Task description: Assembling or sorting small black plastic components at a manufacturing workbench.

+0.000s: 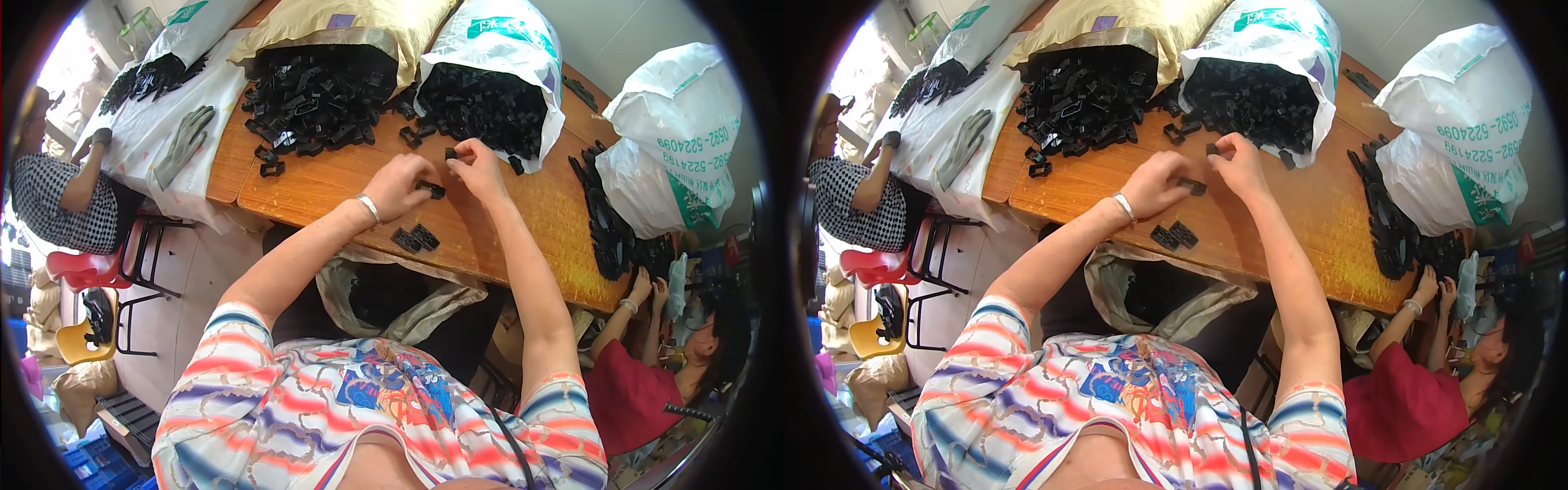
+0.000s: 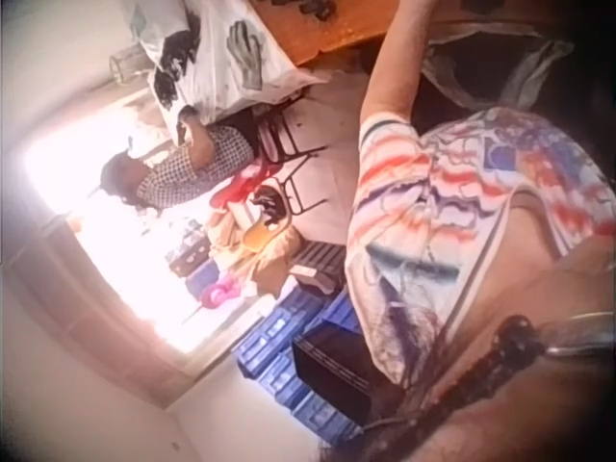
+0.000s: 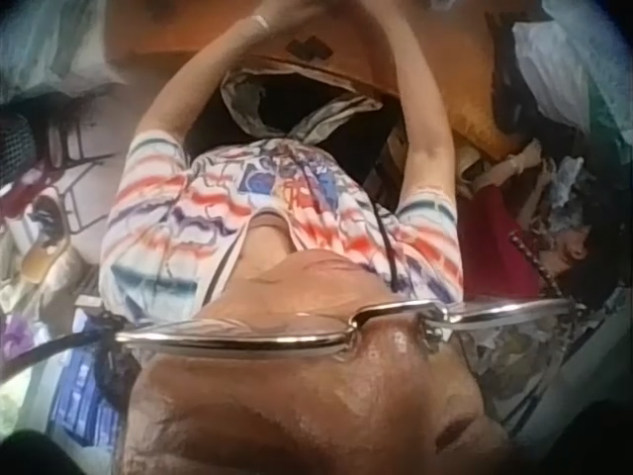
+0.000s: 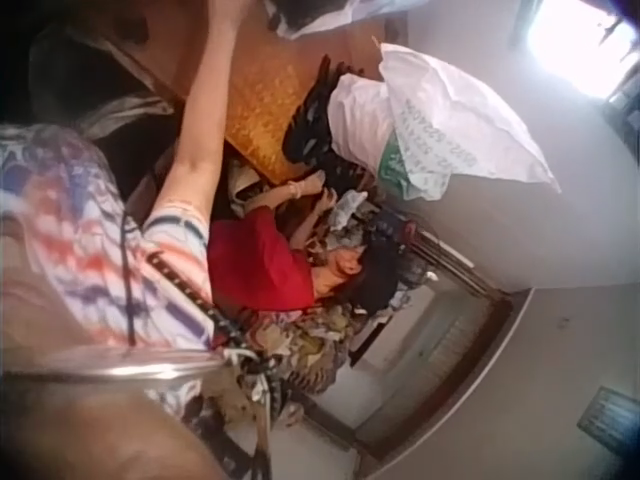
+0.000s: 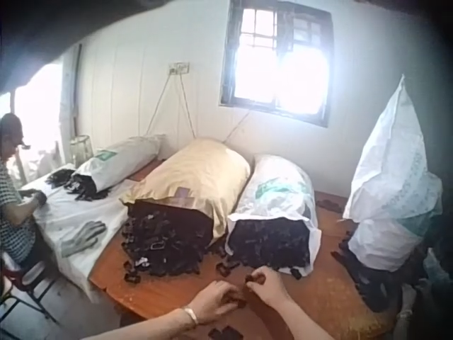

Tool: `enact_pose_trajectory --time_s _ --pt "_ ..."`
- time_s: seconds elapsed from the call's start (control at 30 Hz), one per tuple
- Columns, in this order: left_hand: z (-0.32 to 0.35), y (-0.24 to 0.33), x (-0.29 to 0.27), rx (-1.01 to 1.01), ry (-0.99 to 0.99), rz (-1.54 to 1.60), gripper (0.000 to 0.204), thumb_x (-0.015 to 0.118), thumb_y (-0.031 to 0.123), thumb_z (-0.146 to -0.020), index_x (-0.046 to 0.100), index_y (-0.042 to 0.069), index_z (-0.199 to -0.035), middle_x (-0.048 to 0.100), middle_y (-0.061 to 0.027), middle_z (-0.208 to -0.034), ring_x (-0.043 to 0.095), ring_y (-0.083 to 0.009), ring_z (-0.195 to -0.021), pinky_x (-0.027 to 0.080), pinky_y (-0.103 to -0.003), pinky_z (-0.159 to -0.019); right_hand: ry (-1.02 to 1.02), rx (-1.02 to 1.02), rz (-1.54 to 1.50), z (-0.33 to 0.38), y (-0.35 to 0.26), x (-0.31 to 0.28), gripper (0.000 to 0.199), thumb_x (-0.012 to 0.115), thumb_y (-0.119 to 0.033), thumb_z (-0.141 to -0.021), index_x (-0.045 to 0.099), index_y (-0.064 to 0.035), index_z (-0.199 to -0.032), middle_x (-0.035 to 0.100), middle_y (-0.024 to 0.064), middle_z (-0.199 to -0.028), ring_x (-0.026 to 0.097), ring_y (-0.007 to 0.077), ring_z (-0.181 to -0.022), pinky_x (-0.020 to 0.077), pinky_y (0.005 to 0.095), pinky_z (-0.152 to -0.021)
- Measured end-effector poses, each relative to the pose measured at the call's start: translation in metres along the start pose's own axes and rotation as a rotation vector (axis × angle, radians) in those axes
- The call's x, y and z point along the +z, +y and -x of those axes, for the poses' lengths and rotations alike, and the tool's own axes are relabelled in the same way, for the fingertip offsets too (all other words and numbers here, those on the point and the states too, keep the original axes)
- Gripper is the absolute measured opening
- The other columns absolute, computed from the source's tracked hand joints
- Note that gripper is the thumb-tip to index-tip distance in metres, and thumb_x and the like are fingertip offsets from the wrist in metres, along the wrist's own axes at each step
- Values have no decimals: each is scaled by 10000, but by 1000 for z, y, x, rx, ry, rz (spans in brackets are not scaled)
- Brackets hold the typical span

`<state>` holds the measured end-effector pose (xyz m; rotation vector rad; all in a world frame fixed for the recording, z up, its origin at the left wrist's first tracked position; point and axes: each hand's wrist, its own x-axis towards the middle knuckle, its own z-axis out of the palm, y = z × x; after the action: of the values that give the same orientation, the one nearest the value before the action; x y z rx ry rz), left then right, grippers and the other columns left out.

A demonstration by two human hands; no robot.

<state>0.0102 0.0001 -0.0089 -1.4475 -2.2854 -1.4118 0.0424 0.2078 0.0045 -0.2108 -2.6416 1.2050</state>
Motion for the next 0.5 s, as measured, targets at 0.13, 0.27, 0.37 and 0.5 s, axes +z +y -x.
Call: enact_pose_trajectory --time_s 0.13,0.27,0.37,0.5 --pt "-8 -2 0 -450 88 603 334 606 177 -974 572 -12 -1246 669 -112 -1127 677 -190 -958 555 -299 -789 -60 7 -525 28 -31 -3 171 713 -13 -837 629 -32 -985 653 2 -877 610 64 -722 496 229 -624" --pt "-14 12 -13 -580 -11 1313 292 580 151 -996 588 5 -1248 667 -79 -1085 669 -142 -918 565 -260 -782 -65 -59 -613 39 -45 -5 201 722 -10 -821 642 -30 -1004 659 6 -900 577 34 -670 484 200 -610" --pt "-5 9 -12 -684 92 1315 248 681 89 -920 638 -1 -1146 673 -63 -1011 658 -127 -854 560 -239 -771 -13 -192 -379 45 -51 -6 250 749 -25 -800 653 -12 -1031 667 20 -896 616 57 -712 510 222 -639" --pt "-1 20 -2 -596 200 910 243 672 -9 -878 634 -20 -1118 686 -79 -1010 670 -132 -875 562 -247 -784 -50 -165 -240 55 -51 -3 354 778 -72 -776 669 0 -1105 704 92 -946 688 180 -790 546 308 -707"
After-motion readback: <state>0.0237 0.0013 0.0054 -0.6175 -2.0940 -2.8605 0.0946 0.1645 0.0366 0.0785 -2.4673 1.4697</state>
